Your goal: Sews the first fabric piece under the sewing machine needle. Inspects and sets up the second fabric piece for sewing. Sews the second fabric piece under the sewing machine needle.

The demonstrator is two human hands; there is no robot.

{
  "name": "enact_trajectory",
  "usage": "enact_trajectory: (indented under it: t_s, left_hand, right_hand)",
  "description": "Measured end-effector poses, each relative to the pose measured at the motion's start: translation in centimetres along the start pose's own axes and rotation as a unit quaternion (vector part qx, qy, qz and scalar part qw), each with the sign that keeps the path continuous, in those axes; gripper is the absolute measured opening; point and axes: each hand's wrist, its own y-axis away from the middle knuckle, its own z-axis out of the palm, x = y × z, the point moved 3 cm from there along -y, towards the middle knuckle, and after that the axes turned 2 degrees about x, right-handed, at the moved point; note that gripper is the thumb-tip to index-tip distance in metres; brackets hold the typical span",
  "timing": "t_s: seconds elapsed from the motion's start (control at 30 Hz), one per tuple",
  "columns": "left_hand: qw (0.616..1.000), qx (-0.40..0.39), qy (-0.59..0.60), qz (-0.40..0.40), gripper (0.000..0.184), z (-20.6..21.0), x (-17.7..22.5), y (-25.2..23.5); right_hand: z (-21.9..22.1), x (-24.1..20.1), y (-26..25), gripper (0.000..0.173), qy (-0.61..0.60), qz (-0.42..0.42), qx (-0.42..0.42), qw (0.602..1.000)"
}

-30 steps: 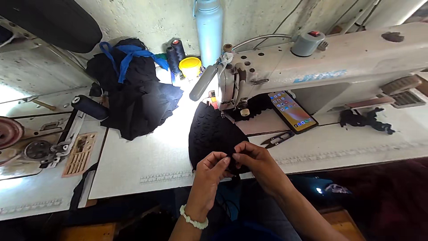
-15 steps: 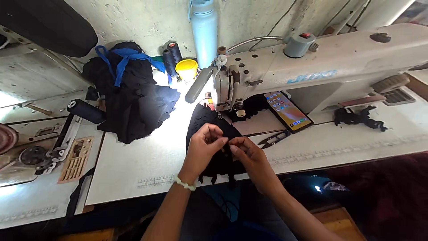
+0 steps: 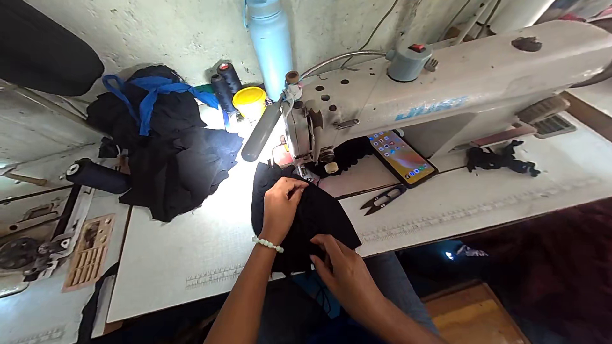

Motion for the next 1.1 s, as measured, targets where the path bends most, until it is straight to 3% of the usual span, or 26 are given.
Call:
enact_trajectory:
  t_s: [0.1,0.37,0.57,0.73,0.87,1.1]
  left_hand:
    - [0.997,-0.018,0.022,-0.073,0.008,-0.9,0.6,-0.9]
    - [0.987,-0.041,-0.072,-0.136,0.007,-1.2,0.1,-2.6]
    - [0.984,-0.039,-0.065,-0.160,0.015,-1.2,0.0,-3.3]
    - [0.981,-0.049,-0.100,-0.160,0.015,-1.2,0.4,-3.9]
    - [0.977,-0.108,-0.150,-0.105,0.015,-1.3,0.3,-4.8]
    - [0.979,-0.134,-0.075,-0.131,0.023,-1.6,-1.1,-5.2]
  right_hand:
    - [0.0,0.2,-0.1,0.026,-0.016,0.003,-0.004,1.000]
    - [0.2,0.5,-0.6,0.026,-0.011,0.015,-0.011,1.000]
    - [0.3,0.5,-0.8,0.028,-0.002,0.010,-0.007,1.000]
    - [0.3,0.4,-0.8,0.033,0.007,0.014,-0.011,1.000]
    - [0.4,0.3,-1.1,0.032,0.032,0.008,-0.018,0.999]
    - [0.0,0.2,-1.0,0.024,0.059,-0.010,-0.041,0.997]
